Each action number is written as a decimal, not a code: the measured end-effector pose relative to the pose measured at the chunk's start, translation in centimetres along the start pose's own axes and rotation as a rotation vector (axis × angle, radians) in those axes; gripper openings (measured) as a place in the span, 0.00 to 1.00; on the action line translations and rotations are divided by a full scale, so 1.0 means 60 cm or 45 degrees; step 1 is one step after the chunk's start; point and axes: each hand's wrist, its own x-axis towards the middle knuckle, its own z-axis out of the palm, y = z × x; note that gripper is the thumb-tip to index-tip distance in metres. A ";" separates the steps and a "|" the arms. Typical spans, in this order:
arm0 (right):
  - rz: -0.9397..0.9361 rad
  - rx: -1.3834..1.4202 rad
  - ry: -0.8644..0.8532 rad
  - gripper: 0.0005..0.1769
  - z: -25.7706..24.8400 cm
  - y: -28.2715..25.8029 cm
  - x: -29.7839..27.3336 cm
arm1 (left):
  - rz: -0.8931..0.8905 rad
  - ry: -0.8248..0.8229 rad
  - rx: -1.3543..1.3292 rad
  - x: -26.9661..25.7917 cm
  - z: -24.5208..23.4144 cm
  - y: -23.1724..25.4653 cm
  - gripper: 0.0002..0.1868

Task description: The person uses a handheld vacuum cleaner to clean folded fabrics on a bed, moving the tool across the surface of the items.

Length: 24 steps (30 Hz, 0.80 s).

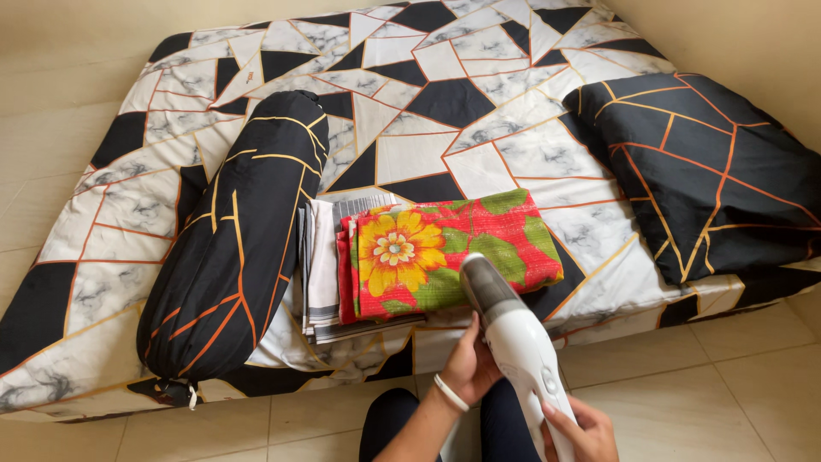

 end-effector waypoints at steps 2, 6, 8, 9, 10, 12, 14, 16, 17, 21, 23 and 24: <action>-0.083 0.076 -0.091 0.18 0.046 -0.047 -0.011 | 0.065 -0.024 0.073 0.026 -0.006 0.032 0.35; -0.336 0.134 -0.235 0.17 0.136 -0.120 0.035 | 0.131 -0.048 0.086 0.101 -0.026 0.113 0.34; -0.364 0.149 -0.219 0.16 0.172 -0.141 0.072 | 0.154 -0.145 0.039 0.141 -0.043 0.154 0.34; -0.381 0.117 -0.238 0.17 0.185 -0.150 0.091 | 0.157 -0.144 0.037 0.159 -0.054 0.171 0.34; -0.398 0.085 -0.257 0.19 0.196 -0.157 0.109 | 0.211 -0.100 0.075 0.176 -0.066 0.189 0.34; -0.386 0.093 -0.263 0.18 0.218 -0.168 0.142 | 0.269 -0.057 0.113 0.204 -0.092 0.213 0.34; -0.372 0.100 -0.266 0.16 0.232 -0.173 0.163 | 0.233 -0.048 0.022 0.225 -0.114 0.227 0.35; -0.377 0.059 -0.289 0.20 0.238 -0.173 0.174 | 0.238 0.000 0.026 0.233 -0.129 0.233 0.35; -0.371 0.059 -0.286 0.20 0.239 -0.172 0.176 | 0.239 0.048 0.033 0.235 -0.134 0.233 0.34; -0.328 0.044 -0.335 0.19 0.235 -0.173 0.174 | 0.231 0.046 0.043 0.224 -0.129 0.223 0.35; -0.291 0.080 -0.344 0.18 0.230 -0.177 0.170 | 0.228 0.141 0.020 0.214 -0.116 0.213 0.36; -0.254 0.077 -0.335 0.18 0.226 -0.179 0.165 | 0.228 0.141 0.020 0.206 -0.109 0.209 0.36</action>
